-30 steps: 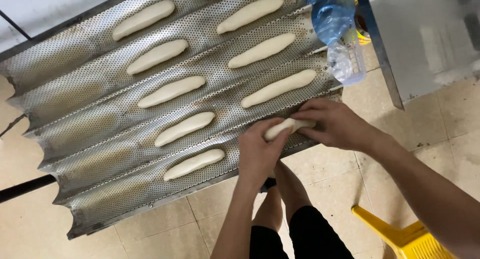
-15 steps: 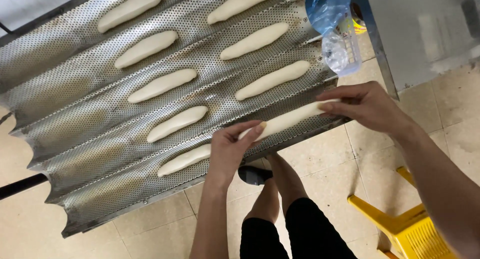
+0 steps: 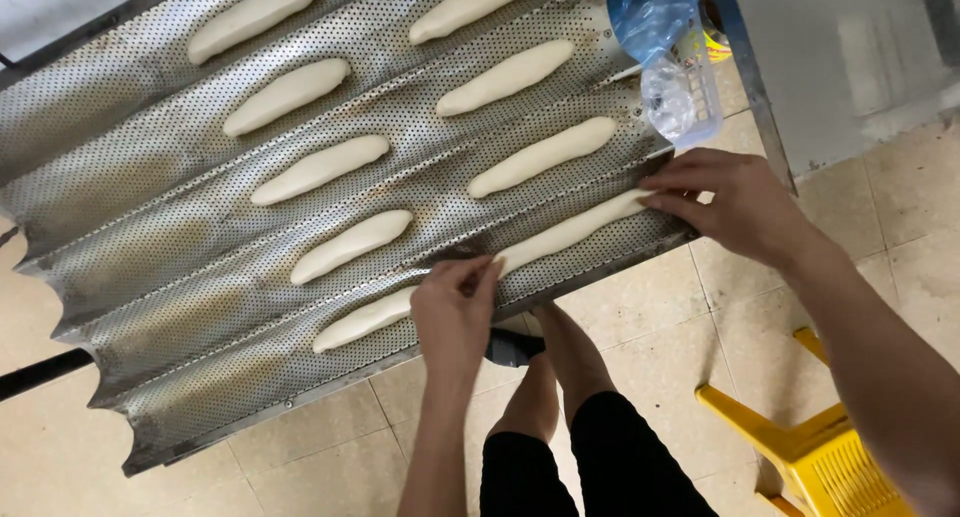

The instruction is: Arranging pieces of bread dough onto professional baking trays.

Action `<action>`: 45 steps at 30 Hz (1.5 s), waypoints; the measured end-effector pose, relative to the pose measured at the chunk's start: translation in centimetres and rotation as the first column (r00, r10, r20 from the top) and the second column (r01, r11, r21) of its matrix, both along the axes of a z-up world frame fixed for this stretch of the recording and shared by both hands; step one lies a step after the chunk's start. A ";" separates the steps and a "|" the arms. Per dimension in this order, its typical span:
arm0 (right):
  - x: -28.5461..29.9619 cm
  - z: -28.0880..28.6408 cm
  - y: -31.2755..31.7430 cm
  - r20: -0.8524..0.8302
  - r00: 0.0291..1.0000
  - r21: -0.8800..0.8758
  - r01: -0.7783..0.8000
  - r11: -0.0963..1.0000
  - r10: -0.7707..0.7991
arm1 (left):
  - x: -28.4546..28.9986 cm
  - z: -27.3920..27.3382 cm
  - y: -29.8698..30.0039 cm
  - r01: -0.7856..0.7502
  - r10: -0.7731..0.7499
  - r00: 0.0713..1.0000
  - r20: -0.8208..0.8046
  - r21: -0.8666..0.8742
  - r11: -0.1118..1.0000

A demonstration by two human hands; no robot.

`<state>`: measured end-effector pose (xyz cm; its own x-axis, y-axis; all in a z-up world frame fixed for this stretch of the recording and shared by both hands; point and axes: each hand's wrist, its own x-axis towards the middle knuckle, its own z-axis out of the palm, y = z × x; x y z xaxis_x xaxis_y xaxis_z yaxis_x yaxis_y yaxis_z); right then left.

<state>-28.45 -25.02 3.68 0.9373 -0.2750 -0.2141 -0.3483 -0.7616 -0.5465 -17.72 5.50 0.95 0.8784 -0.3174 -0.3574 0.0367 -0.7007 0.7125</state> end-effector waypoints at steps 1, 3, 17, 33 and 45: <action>-0.3 -0.2 0.2 -0.001 1.000 0.002 0.000 1.000 0.000 | -0.4 0.4 -0.4 0.000 0.000 1.000 -0.001 0.002 1.000; -0.7 -0.5 0.6 0.073 0.997 -0.020 -0.009 1.000 0.010 | -0.8 1.1 -1.2 -0.010 0.012 0.990 0.139 -0.017 1.000; -1.5 -0.9 3.2 0.150 0.988 -0.009 0.037 0.999 -0.035 | -2.3 -0.2 -0.7 0.094 -0.040 0.971 0.236 -0.224 0.970; 3.7 3.9 1.9 -0.074 0.997 0.211 -0.005 0.978 0.021 | -8.4 32.1 22.6 -0.409 0.425 0.904 0.042 -0.202 0.890; 17.5 11.3 31.8 0.007 0.539 0.356 -0.788 0.502 0.842 | -27.6 53.6 28.2 -0.694 0.776 0.598 0.201 -0.354 0.626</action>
<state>-10.92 6.74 14.95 0.6588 0.6934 -0.2919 0.2503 -0.5679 -0.7842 -45.29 33.67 54.57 0.8886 0.4572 -0.0372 0.2229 -0.3594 0.9062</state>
